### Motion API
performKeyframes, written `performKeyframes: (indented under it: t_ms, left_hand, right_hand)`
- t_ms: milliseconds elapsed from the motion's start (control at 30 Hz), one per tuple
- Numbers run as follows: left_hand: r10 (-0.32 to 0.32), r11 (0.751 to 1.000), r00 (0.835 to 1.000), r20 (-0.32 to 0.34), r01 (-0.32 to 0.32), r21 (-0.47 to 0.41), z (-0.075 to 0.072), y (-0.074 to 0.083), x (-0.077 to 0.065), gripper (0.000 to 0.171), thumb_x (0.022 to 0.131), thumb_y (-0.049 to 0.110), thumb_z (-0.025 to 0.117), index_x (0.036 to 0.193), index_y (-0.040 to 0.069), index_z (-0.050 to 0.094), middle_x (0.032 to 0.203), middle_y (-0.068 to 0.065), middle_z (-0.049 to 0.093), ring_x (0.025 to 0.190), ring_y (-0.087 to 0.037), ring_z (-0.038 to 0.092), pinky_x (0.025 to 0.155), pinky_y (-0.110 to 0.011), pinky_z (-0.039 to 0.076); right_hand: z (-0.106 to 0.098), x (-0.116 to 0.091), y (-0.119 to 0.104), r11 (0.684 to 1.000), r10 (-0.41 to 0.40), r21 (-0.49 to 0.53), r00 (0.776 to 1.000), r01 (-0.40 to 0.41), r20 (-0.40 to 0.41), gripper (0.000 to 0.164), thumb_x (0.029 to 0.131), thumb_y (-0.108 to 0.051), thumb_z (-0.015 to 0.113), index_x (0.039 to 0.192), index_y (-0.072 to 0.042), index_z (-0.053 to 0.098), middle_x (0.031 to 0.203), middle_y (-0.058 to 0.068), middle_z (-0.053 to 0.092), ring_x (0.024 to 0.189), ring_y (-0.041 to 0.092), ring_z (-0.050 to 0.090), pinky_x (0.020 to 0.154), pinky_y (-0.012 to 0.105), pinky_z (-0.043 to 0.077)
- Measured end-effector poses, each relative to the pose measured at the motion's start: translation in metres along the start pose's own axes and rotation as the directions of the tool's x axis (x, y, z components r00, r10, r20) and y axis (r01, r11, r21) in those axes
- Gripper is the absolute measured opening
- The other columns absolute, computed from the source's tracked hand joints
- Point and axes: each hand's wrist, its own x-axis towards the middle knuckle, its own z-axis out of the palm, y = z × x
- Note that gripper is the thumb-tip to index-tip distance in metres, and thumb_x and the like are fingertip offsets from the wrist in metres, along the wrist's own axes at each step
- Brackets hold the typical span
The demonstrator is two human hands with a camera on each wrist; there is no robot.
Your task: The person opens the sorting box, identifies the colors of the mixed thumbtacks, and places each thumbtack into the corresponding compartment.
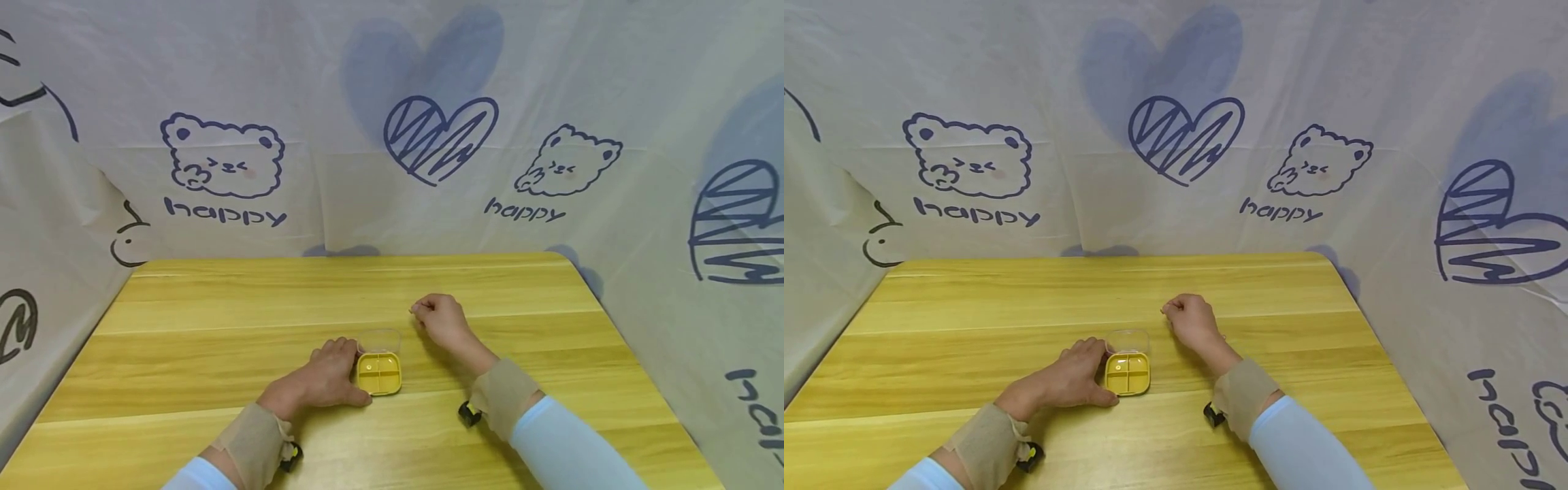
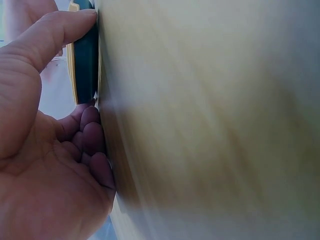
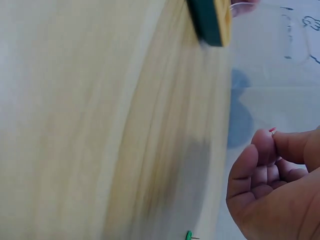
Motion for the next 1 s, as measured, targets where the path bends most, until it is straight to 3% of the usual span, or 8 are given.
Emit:
performKeyframes:
  t_ms: [100, 233, 333, 433, 533, 700, 800, 1000]
  left_hand:
    - [0.001, 1.000, 1.000, -0.002, -0.001, -0.002, 0.001, 0.000, 0.000, 0.069, 0.065, 0.046, 0.081, 0.114, 0.007, 0.052, 0.100, -0.002, 0.051, 0.094, -0.023, 0.045, 0.084, -0.045, 0.036]
    - [0.002, 1.000, 1.000, -0.004, -0.002, -0.005, 0.001, -0.001, 0.000, 0.069, 0.065, 0.045, 0.081, 0.114, 0.007, 0.052, 0.100, -0.002, 0.051, 0.094, -0.023, 0.045, 0.084, -0.045, 0.036]
    - [0.001, 1.000, 1.000, -0.005, -0.001, -0.003, 0.002, -0.002, 0.000, 0.069, 0.065, 0.046, 0.081, 0.114, 0.007, 0.051, 0.100, -0.002, 0.051, 0.094, -0.023, 0.045, 0.084, -0.045, 0.036]
    - [0.002, 1.000, 1.000, -0.007, -0.002, 0.000, 0.003, -0.002, 0.000, 0.069, 0.065, 0.046, 0.081, 0.114, 0.007, 0.052, 0.100, -0.002, 0.051, 0.094, -0.023, 0.045, 0.084, -0.045, 0.036]
    - [0.006, 1.000, 1.000, -0.010, -0.006, -0.003, 0.004, -0.002, 0.000, 0.068, 0.065, 0.045, 0.081, 0.113, 0.007, 0.052, 0.100, -0.002, 0.051, 0.095, -0.023, 0.045, 0.084, -0.045, 0.036]
    - [0.006, 1.000, 1.000, -0.011, -0.006, -0.005, 0.004, -0.002, 0.001, 0.068, 0.065, 0.045, 0.081, 0.113, 0.007, 0.052, 0.100, -0.002, 0.052, 0.094, -0.023, 0.045, 0.084, -0.045, 0.036]
    - [0.005, 1.000, 1.000, -0.010, -0.005, -0.005, 0.004, -0.002, 0.001, 0.068, 0.065, 0.045, 0.081, 0.113, 0.007, 0.051, 0.100, -0.002, 0.051, 0.094, -0.023, 0.045, 0.084, -0.045, 0.036]
    - [0.010, 1.000, 1.000, -0.017, -0.010, -0.005, 0.003, -0.002, 0.001, 0.068, 0.065, 0.044, 0.081, 0.113, 0.006, 0.052, 0.100, -0.002, 0.051, 0.094, -0.023, 0.045, 0.084, -0.045, 0.036]
  right_hand:
    - [-0.001, -0.005, 0.001, 0.992, 0.024, 0.123, 0.999, -0.027, 0.026, 0.025, 0.099, -0.019, 0.054, 0.104, 0.001, 0.067, 0.083, 0.025, 0.065, 0.061, 0.028, 0.053, 0.048, 0.029, 0.037]
    - [-0.003, -0.012, 0.000, 0.957, 0.054, 0.282, 0.997, -0.068, 0.056, 0.027, 0.099, -0.018, 0.055, 0.108, 0.005, 0.065, 0.090, 0.028, 0.062, 0.077, 0.040, 0.059, 0.059, 0.035, 0.048]
    - [-0.004, -0.017, 0.000, 0.921, 0.070, 0.378, 0.995, -0.093, 0.075, 0.030, 0.099, -0.019, 0.055, 0.111, 0.007, 0.062, 0.092, 0.025, 0.060, 0.075, 0.033, 0.059, 0.064, 0.036, 0.050]
    - [-0.004, -0.021, 0.001, 0.863, 0.093, 0.489, 0.991, -0.126, 0.091, 0.029, 0.098, -0.018, 0.055, 0.111, 0.008, 0.061, 0.089, 0.016, 0.060, 0.071, 0.021, 0.056, 0.062, 0.031, 0.048]
    - [-0.004, -0.026, 0.003, 0.772, 0.126, 0.611, 0.984, -0.175, 0.123, 0.024, 0.098, -0.016, 0.055, 0.108, 0.006, 0.061, 0.083, 0.008, 0.060, 0.068, 0.015, 0.055, 0.058, 0.026, 0.046]
    - [-0.007, -0.035, 0.002, 0.586, 0.164, 0.764, 0.963, -0.270, 0.215, 0.019, 0.099, -0.015, 0.052, 0.108, 0.001, 0.056, 0.081, 0.001, 0.061, 0.066, 0.011, 0.056, 0.057, 0.023, 0.047]
    - [-0.007, -0.038, 0.002, 0.483, 0.152, 0.824, 0.955, -0.295, 0.253, 0.016, 0.099, -0.013, 0.051, 0.108, -0.001, 0.055, 0.082, 0.001, 0.061, 0.068, 0.010, 0.055, 0.059, 0.023, 0.047]
    - [-0.008, -0.043, 0.006, 0.260, 0.103, 0.906, 0.942, -0.334, 0.318, 0.011, 0.099, -0.013, 0.052, 0.093, -0.007, 0.058, 0.079, 0.000, 0.064, 0.067, 0.010, 0.054, 0.060, 0.023, 0.044]
